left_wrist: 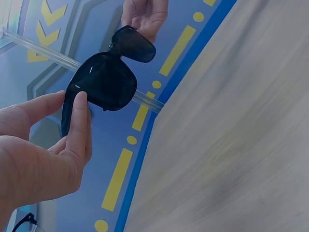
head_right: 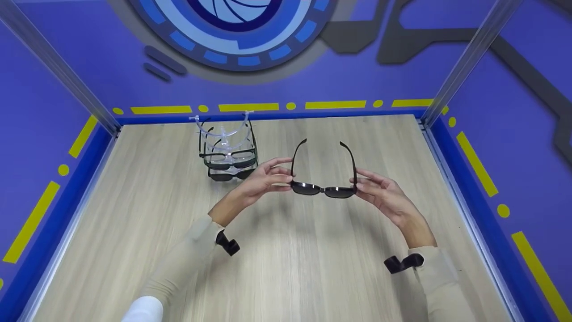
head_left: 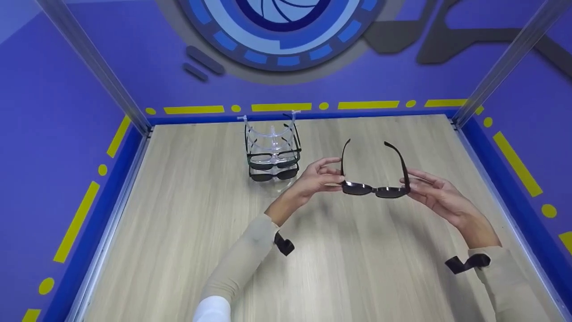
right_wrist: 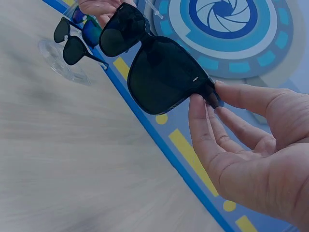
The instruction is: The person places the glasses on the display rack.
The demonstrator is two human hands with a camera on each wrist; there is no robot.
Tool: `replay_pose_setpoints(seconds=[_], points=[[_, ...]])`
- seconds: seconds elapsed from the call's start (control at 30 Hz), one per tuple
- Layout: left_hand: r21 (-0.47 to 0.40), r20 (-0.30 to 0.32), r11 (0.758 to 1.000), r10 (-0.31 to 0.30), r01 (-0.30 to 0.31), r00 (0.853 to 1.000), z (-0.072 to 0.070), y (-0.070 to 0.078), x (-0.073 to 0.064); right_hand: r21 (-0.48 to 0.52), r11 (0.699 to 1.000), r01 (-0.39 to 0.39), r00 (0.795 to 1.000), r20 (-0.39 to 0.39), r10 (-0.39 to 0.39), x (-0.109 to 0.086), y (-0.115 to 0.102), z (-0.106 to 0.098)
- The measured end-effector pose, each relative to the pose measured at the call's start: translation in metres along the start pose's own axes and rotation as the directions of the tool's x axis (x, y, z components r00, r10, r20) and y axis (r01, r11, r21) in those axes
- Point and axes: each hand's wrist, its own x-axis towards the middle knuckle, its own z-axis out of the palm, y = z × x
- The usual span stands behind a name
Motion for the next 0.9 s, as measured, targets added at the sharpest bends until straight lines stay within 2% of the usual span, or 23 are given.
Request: replay_pose_setpoints(seconds=[0.2, 0.5, 0.9], points=[[0.013, -0.005, 0.999, 0.033, -0.033, 0.999, -0.008, 0.01, -0.009, 0.007, 1.0, 0.012, 1.0, 0.024, -0.012, 0.004, -0.005, 0.011], [0.006, -0.032, 0.996, 0.085, -0.085, 0.996, -0.015, 0.024, -0.021, -0.051, 0.998, 0.039, 0.999, 0.024, -0.038, 0.016, -0.009, 0.023], [-0.005, -0.048, 0.99, 0.138, -0.139, 0.989, -0.024, 0.036, -0.037, -0.009, 0.997, 0.078, 0.996, 0.031, -0.078, 0.032, -0.01, 0.038]])
